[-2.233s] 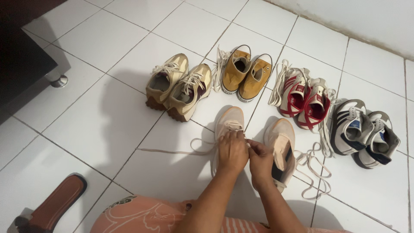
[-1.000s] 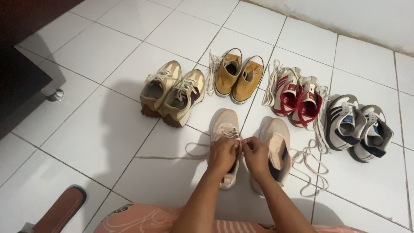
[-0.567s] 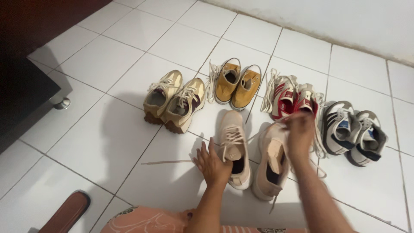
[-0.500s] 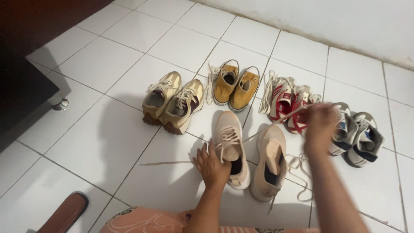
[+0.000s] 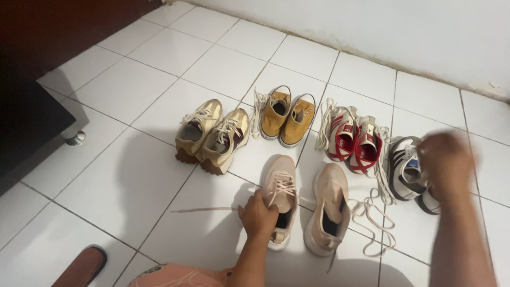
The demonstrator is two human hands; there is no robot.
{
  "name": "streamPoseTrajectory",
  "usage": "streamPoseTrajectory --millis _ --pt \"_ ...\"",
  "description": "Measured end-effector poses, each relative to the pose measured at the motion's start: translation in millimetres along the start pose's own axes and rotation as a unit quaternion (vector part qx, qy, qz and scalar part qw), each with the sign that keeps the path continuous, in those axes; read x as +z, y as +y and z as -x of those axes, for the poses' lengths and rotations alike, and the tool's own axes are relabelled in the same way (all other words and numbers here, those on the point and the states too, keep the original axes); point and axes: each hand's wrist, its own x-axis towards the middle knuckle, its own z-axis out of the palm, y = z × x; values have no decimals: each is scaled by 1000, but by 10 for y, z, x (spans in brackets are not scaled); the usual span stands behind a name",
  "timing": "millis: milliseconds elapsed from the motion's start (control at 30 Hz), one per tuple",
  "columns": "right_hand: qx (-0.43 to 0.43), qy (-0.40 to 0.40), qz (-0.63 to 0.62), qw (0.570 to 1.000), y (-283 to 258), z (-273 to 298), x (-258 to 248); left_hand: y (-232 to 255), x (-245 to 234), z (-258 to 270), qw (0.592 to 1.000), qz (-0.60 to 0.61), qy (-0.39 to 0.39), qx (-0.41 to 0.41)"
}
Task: The person unlaces a pair of light-colored sneakers, then relaces them by threading the laces through the eyelets and tying them. The person repeats this process on the second sneaker. Several other pairs of shoes remain on the floor nearby.
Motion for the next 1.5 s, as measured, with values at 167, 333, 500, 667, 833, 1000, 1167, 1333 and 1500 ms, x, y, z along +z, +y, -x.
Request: streamPoseTrajectory --millis 167,333,500,667,833,1000,1167,1333,1500 --pt "-227 -88 -67 968 321 769 1348 28 -147 -57 999 31 -6 5" --pt "-163 -331 -51 928 90 1673 2057 -31 -254 -101 993 110 -45 -8" --pt "-10 -399 70 914 -388 1858 1842 -41 -294 -135 985 149 -78 -31" --pt "-232 -254 179 922 -760 1964 1653 -25 -294 -149 985 126 -103 -54" --pt "-318 -294 232 871 -883 2009 1723 -10 -269 -129 986 111 -106 -68" --pt "-147 -199 25 969 -756 2077 1742 -78 -231 -131 993 84 -73 -34" --pt "-125 -144 -136 972 -631 2284 1756 -67 -41 -51 998 -20 -34 46" --pt "-123 -102 -209 965 -682 2509 1639 85 -154 -13 992 17 75 102" --pt "-159 14 -212 964 -915 2508 1231 543 -617 297 957 147 158 196"
